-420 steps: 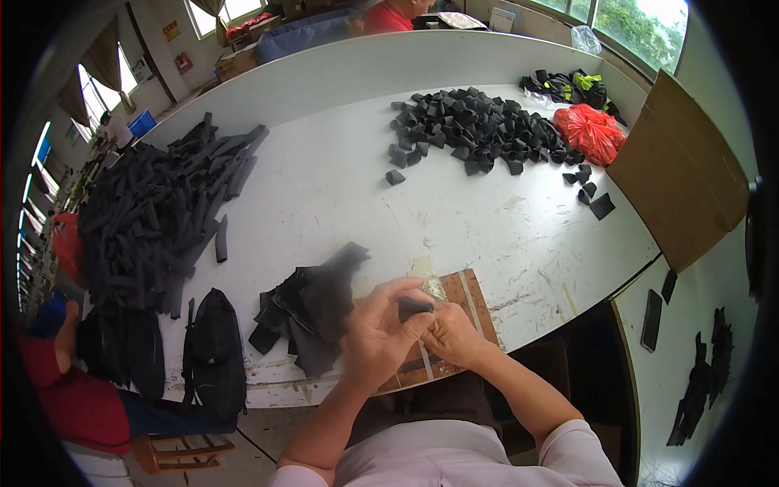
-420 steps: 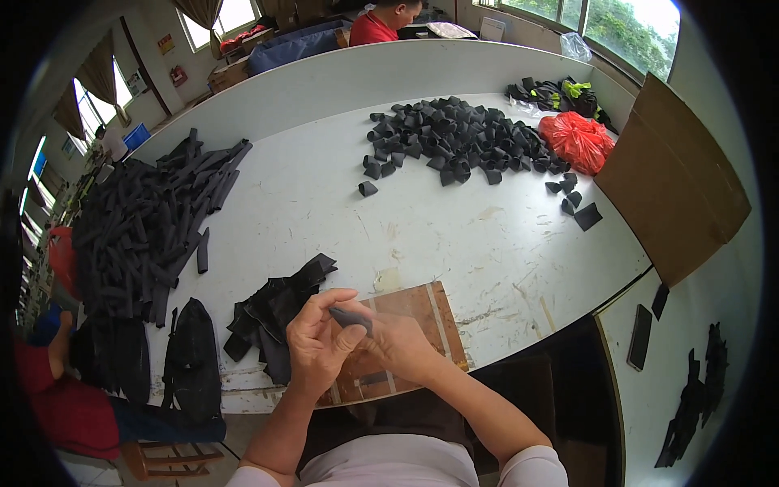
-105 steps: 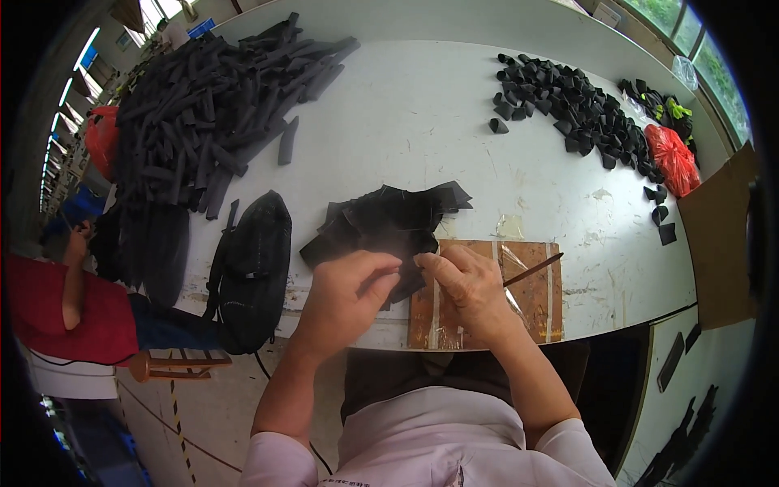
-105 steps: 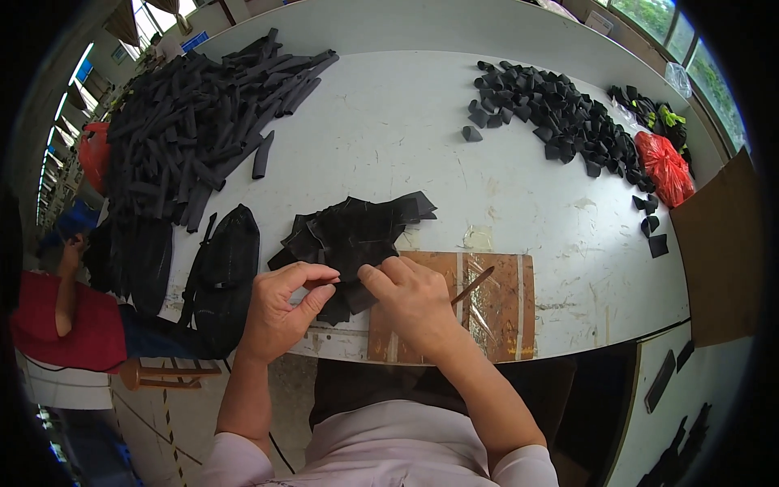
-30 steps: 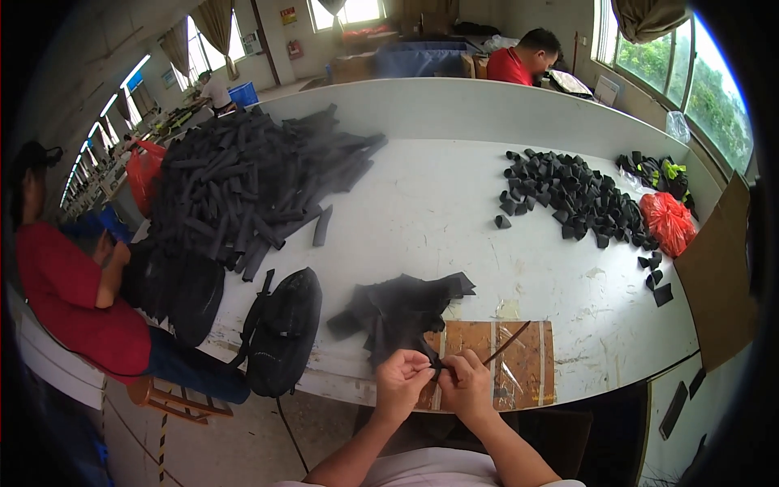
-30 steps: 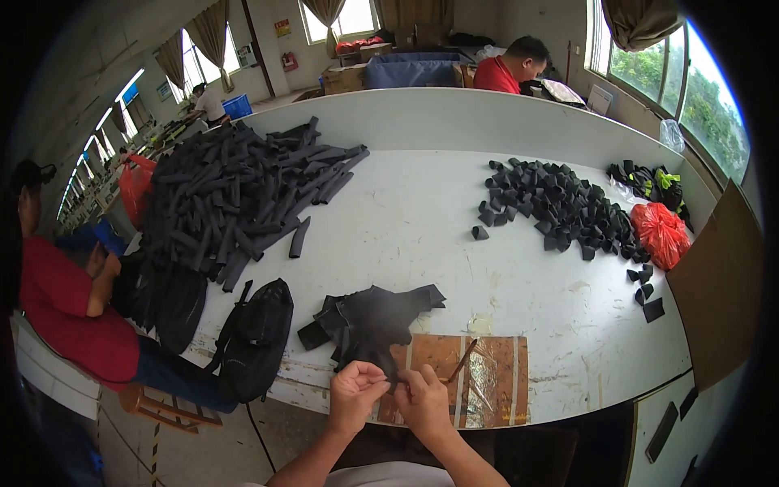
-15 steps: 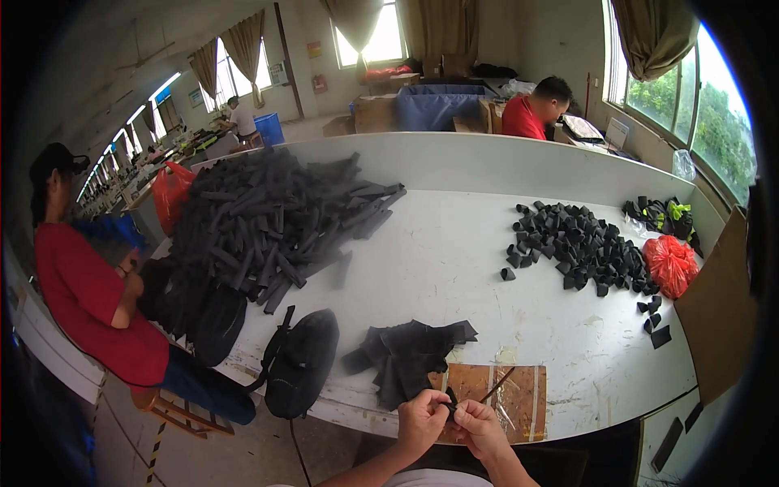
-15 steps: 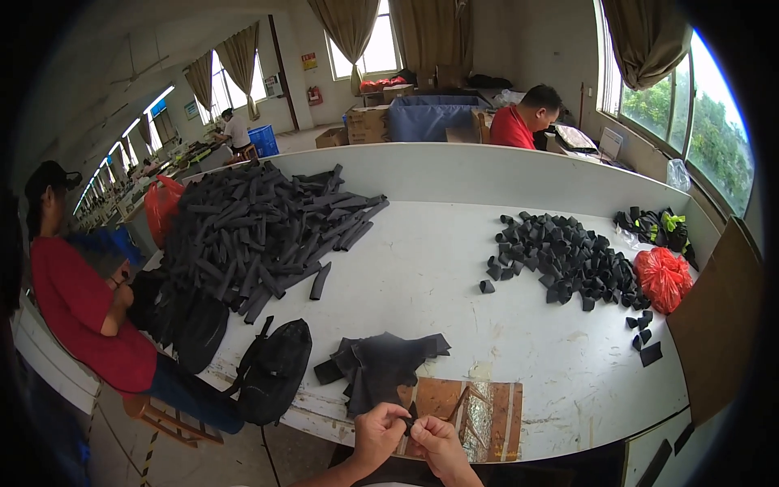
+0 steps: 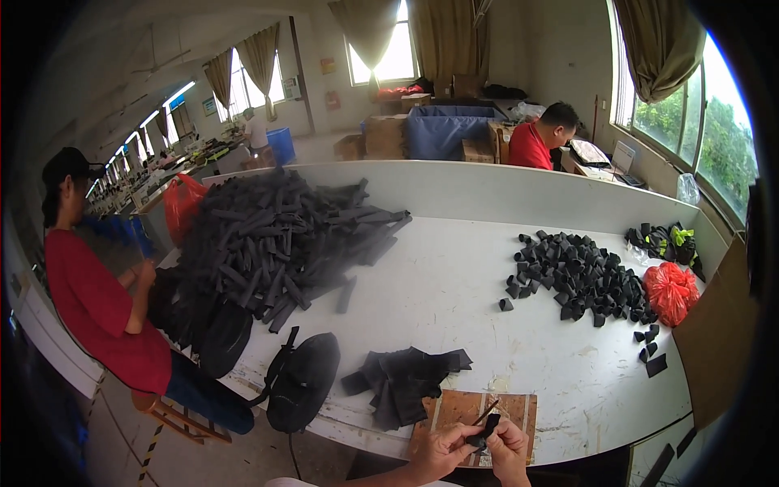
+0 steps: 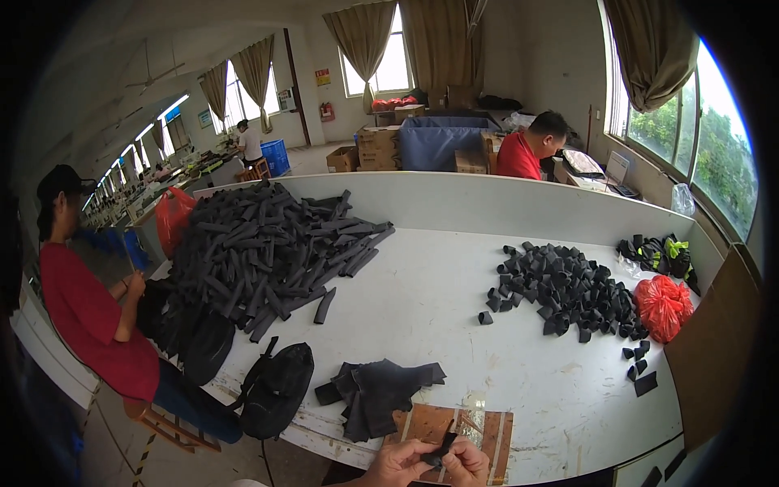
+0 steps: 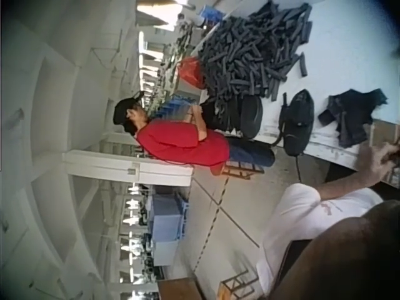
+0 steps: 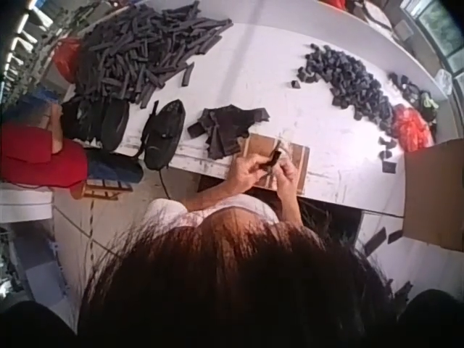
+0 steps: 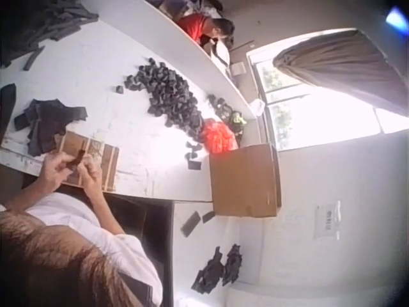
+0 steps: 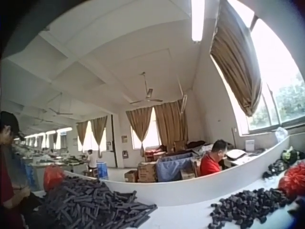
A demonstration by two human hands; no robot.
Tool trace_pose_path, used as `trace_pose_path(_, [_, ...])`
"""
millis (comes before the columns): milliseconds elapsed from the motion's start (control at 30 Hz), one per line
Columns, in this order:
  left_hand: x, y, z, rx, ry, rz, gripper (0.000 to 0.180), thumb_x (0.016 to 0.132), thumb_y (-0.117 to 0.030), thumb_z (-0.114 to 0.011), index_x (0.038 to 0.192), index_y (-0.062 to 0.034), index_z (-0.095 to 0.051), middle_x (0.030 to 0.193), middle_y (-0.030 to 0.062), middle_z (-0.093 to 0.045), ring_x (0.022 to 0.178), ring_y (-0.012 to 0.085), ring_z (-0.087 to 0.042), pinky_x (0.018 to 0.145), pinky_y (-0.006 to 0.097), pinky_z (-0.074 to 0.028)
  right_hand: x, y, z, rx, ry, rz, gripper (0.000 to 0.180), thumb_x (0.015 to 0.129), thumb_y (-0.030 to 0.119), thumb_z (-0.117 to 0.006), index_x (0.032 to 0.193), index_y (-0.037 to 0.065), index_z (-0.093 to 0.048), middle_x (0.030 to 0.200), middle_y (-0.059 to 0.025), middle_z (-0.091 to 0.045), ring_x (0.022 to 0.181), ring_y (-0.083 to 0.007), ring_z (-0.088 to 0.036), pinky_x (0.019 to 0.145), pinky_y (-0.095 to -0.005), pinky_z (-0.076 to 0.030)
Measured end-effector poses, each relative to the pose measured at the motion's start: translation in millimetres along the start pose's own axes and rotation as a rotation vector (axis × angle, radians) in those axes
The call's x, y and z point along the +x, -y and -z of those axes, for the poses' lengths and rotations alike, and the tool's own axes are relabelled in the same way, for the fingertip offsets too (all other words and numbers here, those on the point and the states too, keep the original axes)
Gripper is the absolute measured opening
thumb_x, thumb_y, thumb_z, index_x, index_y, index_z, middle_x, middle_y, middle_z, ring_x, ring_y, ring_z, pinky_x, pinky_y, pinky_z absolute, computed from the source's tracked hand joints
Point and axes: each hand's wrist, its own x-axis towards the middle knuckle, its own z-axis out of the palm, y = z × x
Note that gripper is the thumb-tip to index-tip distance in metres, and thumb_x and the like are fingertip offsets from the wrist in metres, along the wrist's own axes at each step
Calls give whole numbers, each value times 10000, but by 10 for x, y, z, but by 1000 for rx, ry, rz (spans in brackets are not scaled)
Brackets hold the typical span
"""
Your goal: The person is applying glue to black foam pieces by rubbing them against an adhesive-coated board on a workbench.
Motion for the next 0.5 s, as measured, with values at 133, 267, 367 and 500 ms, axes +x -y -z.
trace_pose_path(133, [129,-201,-94,191,-170,-104,116,706,10,-633,809,1,-582,749,66,-557,634,150,-534,540,261,-418,65,93,-18,-120,-28,140,46,815,46,-529,771,48,-517,662,57,-450,589,-23,-380,523,-174,-317])
trace_pose_path(267, [134,-140,-102,-28,-139,126,128,752,-18,-599,864,37,-569,891,93,-598,811,163,-580,689,272,-457,6,178,-12,-90,-40,15,56,821,44,-539,771,45,-515,702,56,-445,647,-33,-404,570,-170,-336])
trace_pose_path(367, [96,8,-154,-335,-54,65,249,801,39,-543,1032,2,-459,884,46,-548,712,41,-527,606,157,-445,-28,243,-90,-94,-83,61,47,818,38,-536,777,49,-515,747,39,-465,693,-47,-429,620,-177,-348])
trace_pose_path(500, [166,-70,-65,-503,33,200,195,801,30,-568,964,-3,-467,863,35,-550,807,72,-549,702,182,-460,26,177,-127,-345,-180,437,45,804,36,-547,783,57,-513,784,8,-487,738,-74,-459,667,-206,-364])
